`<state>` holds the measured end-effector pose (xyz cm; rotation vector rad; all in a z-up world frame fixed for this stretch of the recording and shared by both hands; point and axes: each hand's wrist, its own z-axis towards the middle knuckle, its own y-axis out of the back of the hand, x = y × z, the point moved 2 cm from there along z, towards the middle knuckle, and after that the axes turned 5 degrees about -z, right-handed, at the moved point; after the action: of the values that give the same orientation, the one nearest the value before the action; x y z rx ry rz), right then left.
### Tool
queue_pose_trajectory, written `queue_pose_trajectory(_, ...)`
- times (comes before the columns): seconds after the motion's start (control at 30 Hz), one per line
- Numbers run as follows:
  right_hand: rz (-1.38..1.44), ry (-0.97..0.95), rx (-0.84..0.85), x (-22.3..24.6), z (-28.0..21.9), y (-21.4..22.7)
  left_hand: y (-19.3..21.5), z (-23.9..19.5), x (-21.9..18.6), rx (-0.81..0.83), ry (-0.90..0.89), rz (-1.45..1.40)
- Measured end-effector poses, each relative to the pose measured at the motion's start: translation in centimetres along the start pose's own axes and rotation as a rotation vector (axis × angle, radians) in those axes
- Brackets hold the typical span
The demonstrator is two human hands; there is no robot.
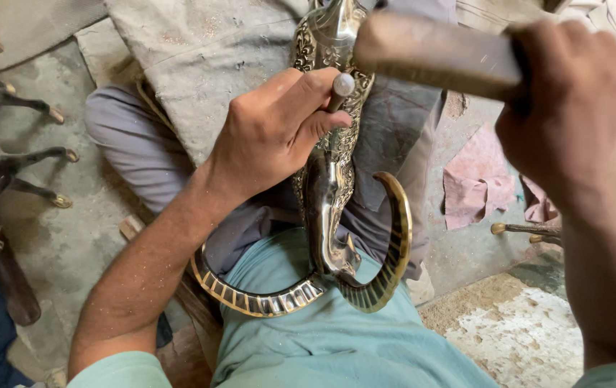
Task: The person uses a hammer and chisel to engrave intricate patterns onto a metal goat head sculpture. They hold the sculpture steady with one hand while striking the chisel with the other to create detailed designs.
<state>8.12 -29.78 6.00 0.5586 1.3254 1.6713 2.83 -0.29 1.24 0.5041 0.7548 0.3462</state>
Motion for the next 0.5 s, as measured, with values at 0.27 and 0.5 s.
queue_pose_trajectory(0.27,0.348,0.043,0.053,-1.0,-2.7,2.4,-0.1,-0.3,-0.2,0.046,0.001,-0.001)
queue_pose_trajectory(0.5,0.091,-0.008,0.047,0.2,-2.8,3.4,0.1,-0.1,-0.3,0.033,-0.018,0.031)
